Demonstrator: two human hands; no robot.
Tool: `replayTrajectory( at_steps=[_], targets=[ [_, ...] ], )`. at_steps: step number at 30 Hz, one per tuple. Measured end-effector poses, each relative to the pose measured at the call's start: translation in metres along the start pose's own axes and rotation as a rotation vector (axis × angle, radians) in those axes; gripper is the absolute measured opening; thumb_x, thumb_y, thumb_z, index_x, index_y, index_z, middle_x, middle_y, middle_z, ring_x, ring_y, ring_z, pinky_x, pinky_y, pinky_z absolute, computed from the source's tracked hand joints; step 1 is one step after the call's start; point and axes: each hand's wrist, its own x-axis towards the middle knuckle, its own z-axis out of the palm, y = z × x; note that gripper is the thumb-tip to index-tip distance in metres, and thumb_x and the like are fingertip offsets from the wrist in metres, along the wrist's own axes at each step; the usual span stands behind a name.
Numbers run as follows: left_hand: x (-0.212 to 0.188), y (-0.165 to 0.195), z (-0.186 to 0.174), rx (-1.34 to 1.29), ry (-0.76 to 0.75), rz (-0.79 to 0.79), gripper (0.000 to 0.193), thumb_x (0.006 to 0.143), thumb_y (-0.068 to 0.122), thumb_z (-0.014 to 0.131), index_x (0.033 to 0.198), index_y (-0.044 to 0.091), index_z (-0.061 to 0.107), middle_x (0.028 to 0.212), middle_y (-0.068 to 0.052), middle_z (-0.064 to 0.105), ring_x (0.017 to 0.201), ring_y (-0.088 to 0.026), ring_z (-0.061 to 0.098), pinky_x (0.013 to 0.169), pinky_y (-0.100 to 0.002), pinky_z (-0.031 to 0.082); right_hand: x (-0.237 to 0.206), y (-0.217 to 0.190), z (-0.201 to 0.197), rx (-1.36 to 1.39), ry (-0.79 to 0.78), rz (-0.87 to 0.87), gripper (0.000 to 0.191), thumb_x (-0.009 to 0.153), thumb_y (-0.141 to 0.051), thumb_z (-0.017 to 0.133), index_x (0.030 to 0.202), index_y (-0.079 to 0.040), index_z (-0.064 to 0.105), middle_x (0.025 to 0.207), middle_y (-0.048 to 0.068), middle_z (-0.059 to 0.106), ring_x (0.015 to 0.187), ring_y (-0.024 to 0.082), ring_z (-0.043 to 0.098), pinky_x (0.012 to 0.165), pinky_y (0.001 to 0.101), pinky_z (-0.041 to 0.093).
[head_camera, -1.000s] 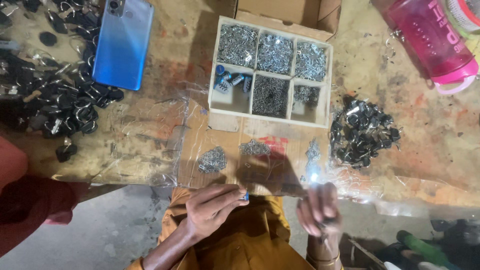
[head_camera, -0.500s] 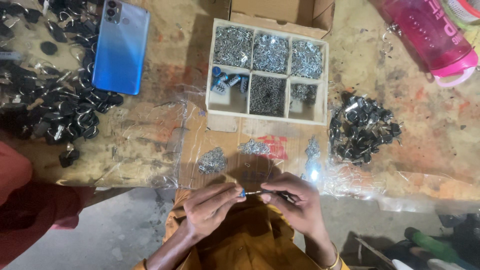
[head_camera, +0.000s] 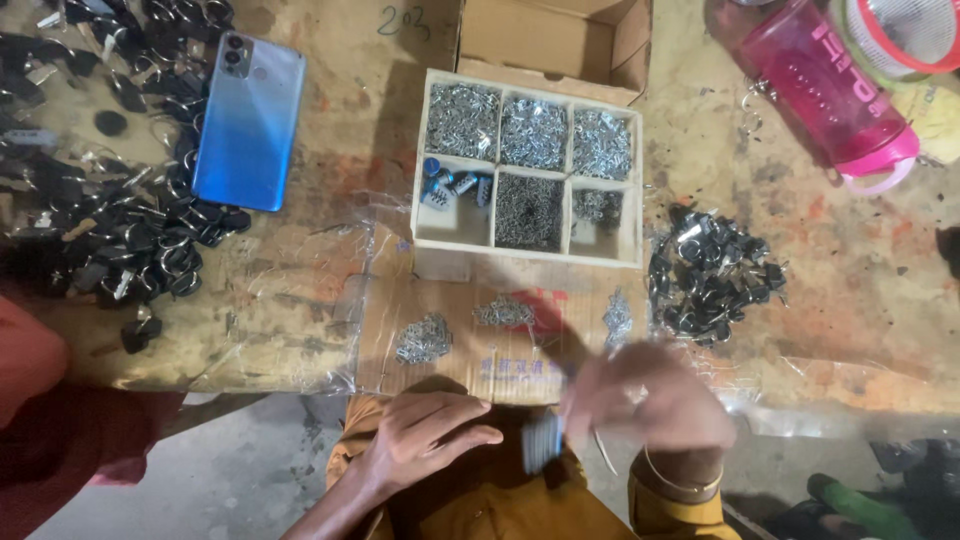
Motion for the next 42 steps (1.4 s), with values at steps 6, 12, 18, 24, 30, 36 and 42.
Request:
replayTrajectory(
  at_steps=[6,12,18,24,30,36,42],
  targets=[
    [0.002,0.002,0.001,0.004,0.013,-0.006,0.034,0.084,0.024,0.089,0.106,0.004,0.072,0.091,-0.006,0.079,0.078,-0.017,0.079,0.066,-0.029,0.066,0.007,0.003,-0.010,0.564,0.994,-0.495,0.021,0.097,0.011,0.063,0.116,0.003,0.063,0.099,0.021,0.073,0.086,0.030,0.076,0.070,0.0311,0.065],
    [0.005,0.005,-0.005,-0.043,-0.011,-0.002,0.028,0.086,0.020,0.088,0.105,0.005,0.073,0.093,-0.006,0.079,0.079,-0.016,0.079,0.065,-0.029,0.066,-0.031,-0.002,-0.039,-0.322,1.045,-0.195,0.014,0.107,0.000,0.072,0.120,-0.002,0.069,0.116,0.019,0.073,0.087,0.029,0.069,0.066,0.0308,0.059],
    [0.017,-0.002,-0.020,0.006,-0.025,0.106,0.018,0.095,0.016,0.082,0.106,0.006,0.073,0.098,-0.009,0.079,0.080,-0.015,0.078,0.063,-0.025,0.066,-0.072,0.019,-0.063,-1.368,0.506,0.746,0.028,0.088,-0.023,0.080,0.115,-0.016,0.077,0.119,0.006,0.075,0.097,0.028,0.069,0.082,0.0402,0.054],
    [0.075,-0.017,-0.055,0.308,-0.072,-0.023,0.009,0.100,0.015,0.072,0.105,0.007,0.074,0.097,-0.011,0.079,0.068,-0.012,0.074,0.047,-0.020,0.059,-0.096,0.041,-0.052,-1.352,0.632,0.599,0.020,0.091,-0.017,0.078,0.111,-0.017,0.080,0.120,0.003,0.074,0.102,0.018,0.064,0.093,0.0378,0.050],
    [0.162,-0.016,-0.071,0.649,-0.205,-0.153,0.016,0.094,0.015,0.071,0.108,0.007,0.073,0.102,-0.011,0.076,0.060,-0.018,0.071,0.039,-0.030,0.051,-0.094,0.033,-0.047,-0.903,0.943,0.613,0.017,0.092,-0.009,0.080,0.109,-0.008,0.078,0.093,0.006,0.072,0.071,0.013,0.058,0.060,0.0263,0.044],
    [0.211,-0.028,-0.053,0.846,-0.541,-0.216,0.025,0.088,0.006,0.065,0.111,-0.004,0.067,0.126,-0.025,0.064,0.065,-0.030,0.073,0.048,-0.042,0.056,-0.062,0.042,-0.033,-0.416,0.724,0.483,0.007,0.091,-0.012,0.075,0.093,-0.005,0.074,0.080,0.006,0.076,0.056,0.011,0.063,0.047,0.0211,0.046],
    [0.222,-0.053,-0.033,0.877,-0.502,-0.193,0.030,0.081,-0.001,0.063,0.110,-0.003,0.067,0.128,-0.026,0.059,0.069,-0.035,0.072,0.055,-0.049,0.056,-0.013,0.046,-0.005,-0.837,0.440,0.350,0.024,0.087,-0.014,0.078,0.109,-0.009,0.070,0.084,0.003,0.075,0.058,0.010,0.068,0.048,0.0228,0.051]
  ],
)
